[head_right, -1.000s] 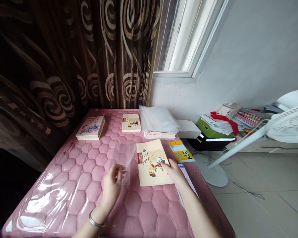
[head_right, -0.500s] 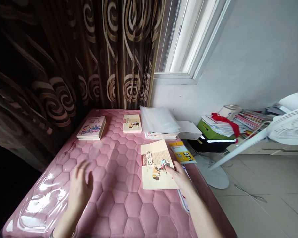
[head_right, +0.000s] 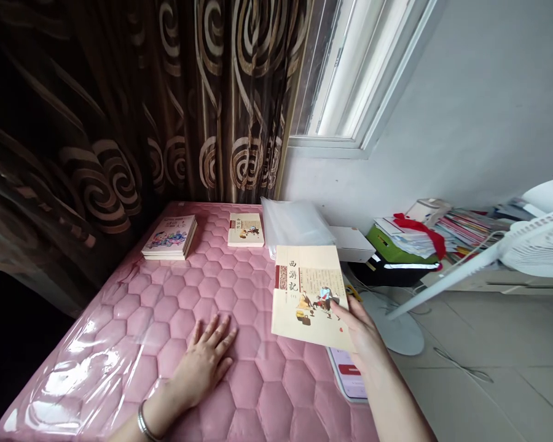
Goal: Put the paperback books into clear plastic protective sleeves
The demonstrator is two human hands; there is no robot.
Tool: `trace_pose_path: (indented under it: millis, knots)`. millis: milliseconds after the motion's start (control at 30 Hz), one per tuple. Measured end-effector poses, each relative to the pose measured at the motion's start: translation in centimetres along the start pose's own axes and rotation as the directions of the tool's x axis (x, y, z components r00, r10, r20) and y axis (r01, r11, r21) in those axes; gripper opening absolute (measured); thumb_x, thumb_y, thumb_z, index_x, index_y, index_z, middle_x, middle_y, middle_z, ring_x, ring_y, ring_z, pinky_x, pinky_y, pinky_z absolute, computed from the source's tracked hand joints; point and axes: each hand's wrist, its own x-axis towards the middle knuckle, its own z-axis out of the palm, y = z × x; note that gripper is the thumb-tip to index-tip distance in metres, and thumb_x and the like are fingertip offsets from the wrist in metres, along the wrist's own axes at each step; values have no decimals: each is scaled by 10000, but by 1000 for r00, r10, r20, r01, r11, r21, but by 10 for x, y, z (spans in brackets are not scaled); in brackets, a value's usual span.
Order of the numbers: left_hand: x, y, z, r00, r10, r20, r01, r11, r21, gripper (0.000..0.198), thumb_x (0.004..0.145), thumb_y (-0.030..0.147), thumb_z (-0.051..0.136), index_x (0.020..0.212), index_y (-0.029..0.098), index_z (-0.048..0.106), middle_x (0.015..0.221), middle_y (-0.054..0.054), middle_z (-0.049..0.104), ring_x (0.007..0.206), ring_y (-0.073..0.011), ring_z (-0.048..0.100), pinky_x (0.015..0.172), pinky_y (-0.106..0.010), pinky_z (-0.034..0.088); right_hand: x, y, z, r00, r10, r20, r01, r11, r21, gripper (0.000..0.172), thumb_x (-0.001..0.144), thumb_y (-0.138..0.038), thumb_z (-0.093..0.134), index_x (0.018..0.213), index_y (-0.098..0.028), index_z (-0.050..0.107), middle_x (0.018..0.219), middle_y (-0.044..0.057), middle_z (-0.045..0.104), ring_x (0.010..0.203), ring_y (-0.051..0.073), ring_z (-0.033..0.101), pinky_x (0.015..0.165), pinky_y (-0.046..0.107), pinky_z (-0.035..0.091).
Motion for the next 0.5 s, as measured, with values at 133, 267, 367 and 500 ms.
trace_pose_path:
  millis: [133,267,367,500]
  knots:
    - [26,38,7,999,35,7,-34,998,-53,578,968,433,405,1512,290,273,1590,-65,229,1465,-328,186,1153,-647,179,-3,-10,11,999,-21,35,18,997,70,620,624,-405,806,1202,-262,633,1044,61,755,903,291,718,707,362,572]
    - [37,52,5,1000,20,7,-20,997,-77,551,978,447,359,1483,225,361,1588,-104,225,1464,-334,181,1149,-644,197,-4,-1,24,987,4,158,-18,996,90,544,652,-378,813,1160,-269,653,1087,42,746,952,274,710,773,356,567]
    - [32,35,-2,999,18,-37,-21,997,-72,511,982,336,372,1479,219,360,1588,-100,239,1465,-299,202,1160,-615,199,-2,11,32,983,26,184,-47,993,111,517,651,-375,815,1134,-266,666,1098,43,742,967,280,706,810,388,564]
    - [20,-5,-6,996,-41,-80,35,997,-76,521,937,238,443,1455,215,397,1564,-109,311,1460,-284,228,1162,-580,218,-1,23,42,978,47,205,-79,986,150,484,619,-383,832,1063,-254,688,1051,44,755,963,279,706,830,391,559]
